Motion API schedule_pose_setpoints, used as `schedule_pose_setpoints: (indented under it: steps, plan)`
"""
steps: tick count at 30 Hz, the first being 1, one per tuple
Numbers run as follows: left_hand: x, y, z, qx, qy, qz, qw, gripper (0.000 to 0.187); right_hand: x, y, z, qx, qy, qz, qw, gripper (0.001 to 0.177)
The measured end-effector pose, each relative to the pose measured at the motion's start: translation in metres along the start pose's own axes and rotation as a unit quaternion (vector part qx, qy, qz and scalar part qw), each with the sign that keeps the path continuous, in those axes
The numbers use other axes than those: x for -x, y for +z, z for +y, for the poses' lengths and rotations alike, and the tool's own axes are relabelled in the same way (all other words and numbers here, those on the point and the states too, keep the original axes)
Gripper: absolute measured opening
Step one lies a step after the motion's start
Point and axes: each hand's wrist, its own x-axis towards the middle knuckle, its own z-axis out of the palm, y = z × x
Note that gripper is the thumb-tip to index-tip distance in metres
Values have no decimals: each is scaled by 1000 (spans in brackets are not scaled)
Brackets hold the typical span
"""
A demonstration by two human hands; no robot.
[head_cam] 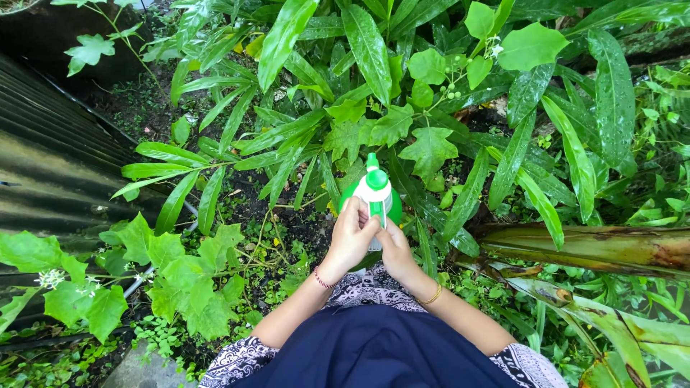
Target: Spraying water or liquid solution onto various plants in a garden using a hand-operated spray bottle.
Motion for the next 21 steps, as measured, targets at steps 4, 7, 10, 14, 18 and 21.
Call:
schedule_pose_setpoints:
  steps: [4, 7, 10, 14, 18, 21]
  plan:
    - [0, 4, 6, -7, 7, -8, 1000, 18, 5, -7, 6, 4, -3, 10, 1000, 30]
    - [0, 7, 11, -15, 6, -11, 1000, 18, 8, -11, 4, 27, -9, 22, 999, 30]
    - [-1, 9, 15, -30, 31, -19, 999, 18, 11, -8, -3, 13, -12, 32, 999, 32]
    - [-2, 17, 17, -26, 28, -36, 999, 18, 16, -17, 0, 17, -10, 50, 999, 31]
    - [-4, 24, 25, -12, 26, -56, 998, 15, 20, -18, -14, 22, -22, 73, 997, 31]
    - [-8, 30, 25, -2, 33, -81, 996, 17, 25, -18, -18, 15, -20, 100, 995, 28]
